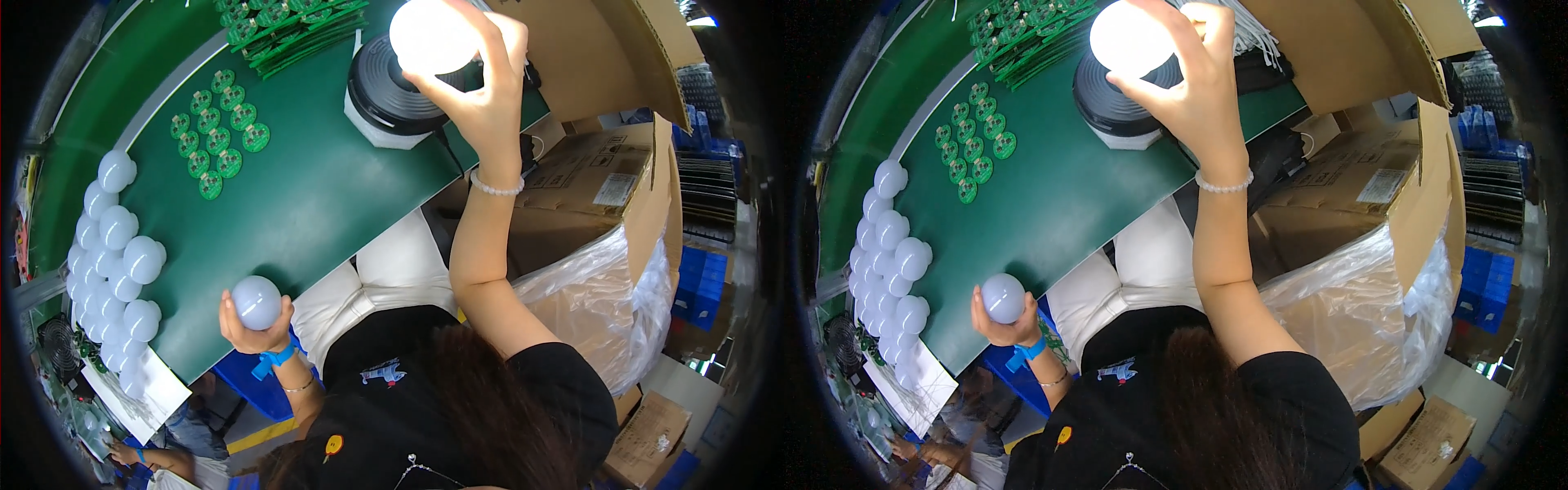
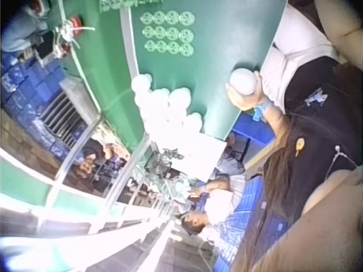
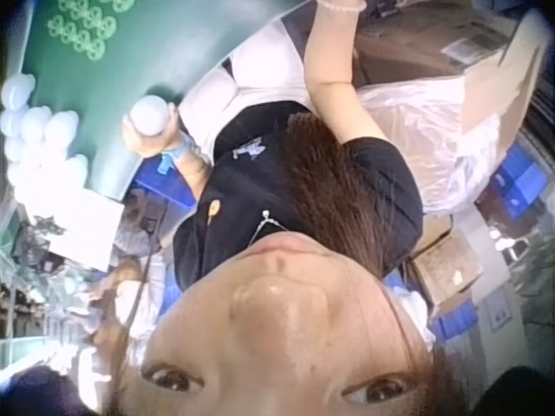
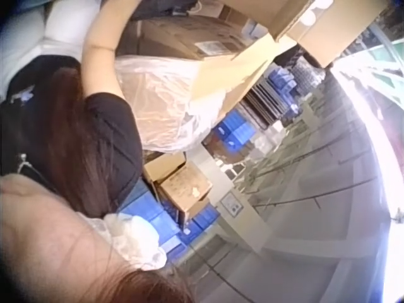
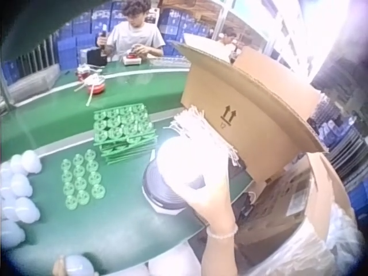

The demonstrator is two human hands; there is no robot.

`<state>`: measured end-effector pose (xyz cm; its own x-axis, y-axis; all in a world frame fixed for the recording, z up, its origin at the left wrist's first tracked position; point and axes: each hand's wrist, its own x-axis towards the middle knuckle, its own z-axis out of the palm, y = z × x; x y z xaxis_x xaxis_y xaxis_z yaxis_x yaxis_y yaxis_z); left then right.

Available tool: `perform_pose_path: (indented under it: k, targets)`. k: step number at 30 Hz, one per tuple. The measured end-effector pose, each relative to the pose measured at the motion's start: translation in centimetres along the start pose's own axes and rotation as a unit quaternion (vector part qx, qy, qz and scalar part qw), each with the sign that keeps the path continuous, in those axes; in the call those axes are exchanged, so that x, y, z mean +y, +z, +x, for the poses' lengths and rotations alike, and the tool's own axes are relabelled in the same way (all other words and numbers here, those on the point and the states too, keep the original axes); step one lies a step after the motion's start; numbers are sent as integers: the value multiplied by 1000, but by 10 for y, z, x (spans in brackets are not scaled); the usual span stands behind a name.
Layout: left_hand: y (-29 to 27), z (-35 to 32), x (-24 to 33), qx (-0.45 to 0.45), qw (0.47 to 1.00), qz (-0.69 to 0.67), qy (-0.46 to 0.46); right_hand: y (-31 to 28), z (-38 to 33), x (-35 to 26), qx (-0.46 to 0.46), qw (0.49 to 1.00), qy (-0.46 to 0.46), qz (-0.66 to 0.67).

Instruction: Testing LED light bulbs by placing them on a testing fixture.

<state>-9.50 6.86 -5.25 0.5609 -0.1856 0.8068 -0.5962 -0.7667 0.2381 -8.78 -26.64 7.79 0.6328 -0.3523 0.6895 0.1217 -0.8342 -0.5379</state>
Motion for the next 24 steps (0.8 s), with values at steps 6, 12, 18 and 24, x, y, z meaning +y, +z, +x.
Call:
perform_pose_path:
  k: [6, 12, 18, 24]
  targets:
    - [1, 6, 4, 3, 1000, -7, 8, 9, 10, 14, 5, 990, 50, 134]
    - [2, 5, 4, 4, 1000, -7, 5, 13, -2, 39, 12, 999, -42, 2]
    - [2, 4, 2, 4, 1000, 0, 2, 19, -3, 37, 73, 996, -42, 39]
    - [2, 3, 2, -1, 1000, -2, 0, 22, 18, 24, 31, 996, -84, 23]
